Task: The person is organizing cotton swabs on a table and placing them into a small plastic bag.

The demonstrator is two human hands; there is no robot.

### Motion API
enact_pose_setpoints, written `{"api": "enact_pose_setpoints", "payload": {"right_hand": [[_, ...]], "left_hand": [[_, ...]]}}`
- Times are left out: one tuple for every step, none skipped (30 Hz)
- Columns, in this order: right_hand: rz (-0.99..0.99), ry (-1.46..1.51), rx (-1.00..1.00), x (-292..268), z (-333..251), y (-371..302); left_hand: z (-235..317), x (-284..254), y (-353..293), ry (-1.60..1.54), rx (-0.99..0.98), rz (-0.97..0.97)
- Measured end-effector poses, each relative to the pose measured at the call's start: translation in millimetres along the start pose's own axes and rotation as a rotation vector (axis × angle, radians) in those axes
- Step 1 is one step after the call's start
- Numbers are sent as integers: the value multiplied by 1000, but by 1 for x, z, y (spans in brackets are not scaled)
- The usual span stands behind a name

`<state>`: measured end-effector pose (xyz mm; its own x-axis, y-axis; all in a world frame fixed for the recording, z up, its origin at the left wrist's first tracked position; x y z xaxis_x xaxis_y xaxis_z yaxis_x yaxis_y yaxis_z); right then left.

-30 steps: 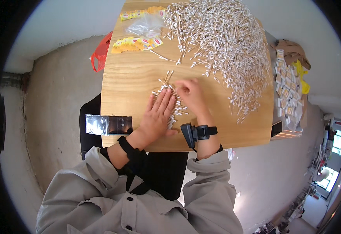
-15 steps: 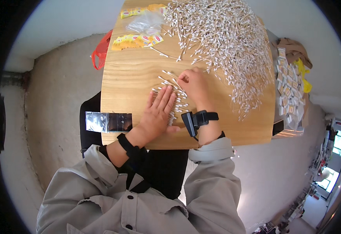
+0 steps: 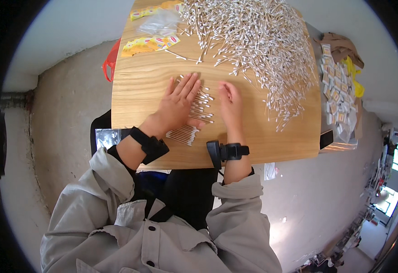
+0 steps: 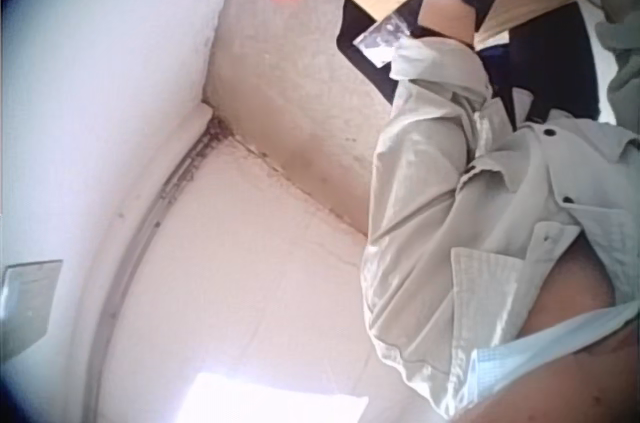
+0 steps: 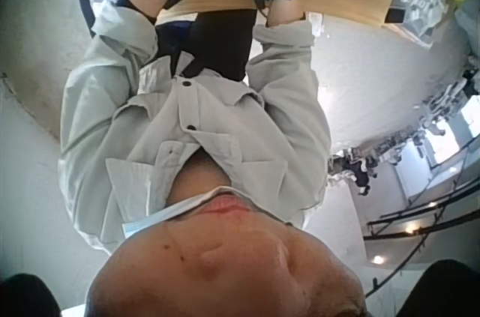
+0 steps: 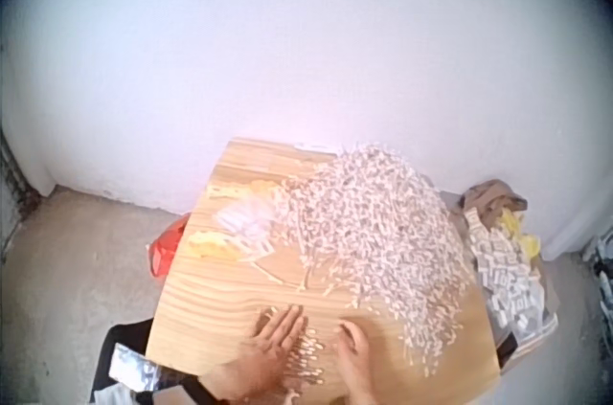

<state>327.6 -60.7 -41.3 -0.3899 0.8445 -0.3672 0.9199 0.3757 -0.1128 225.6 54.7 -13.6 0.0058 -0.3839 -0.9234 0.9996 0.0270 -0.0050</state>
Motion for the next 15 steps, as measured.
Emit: {"api": "enact_pose_setpoints", "payload": {"right_hand": [[1,3,4,-1,0,-5],[26,117,73,-4,6,-10],[50,231,142,-5,12,-17],[51,234,147,-6,12,-23],[72,242,145,-7,11,-29],[92,251,144,-6,10,-34],[98,253,149,-5,13,-37],[124,233,101,-6,10,-39],[148,212,53,-8,6,-40],[149,216,55,-7,9,-41],[161,122,-22,-7,3,-42],[173,26,-100,-7,-3,-43],[169,30,-99,-6,-6,-44],[153,-158,-174,-3,-18,-45],[136,-347,-248,2,-29,-46]], "left_hand": [[-2,1,3,2,1,-5],[-3,-1,6,7,1,20],[-4,-2,7,13,0,46],[-4,2,7,14,1,40],[-4,2,5,11,12,59],[-4,2,3,10,21,77],[-2,4,0,9,26,71],[1,3,-7,-21,39,85],[5,2,-13,-52,50,99],[6,3,-17,-48,51,95],[7,0,-21,-44,59,120],[9,-2,-23,-41,67,145],[9,-4,-22,-38,63,143],[9,-5,-20,-27,49,133],[9,-6,-18,-16,34,125]]}}
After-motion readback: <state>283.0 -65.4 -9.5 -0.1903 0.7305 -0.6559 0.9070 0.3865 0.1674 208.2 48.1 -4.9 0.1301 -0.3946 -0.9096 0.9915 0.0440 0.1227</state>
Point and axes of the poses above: each hand's wrist, its own y-axis towards the middle knuckle, its own x-axis out of the palm, z = x × y, the point moved 10 cm from there along y, towards the middle knuckle, and after that the axes turned 10 degrees about -y, right-handed, at the moved point
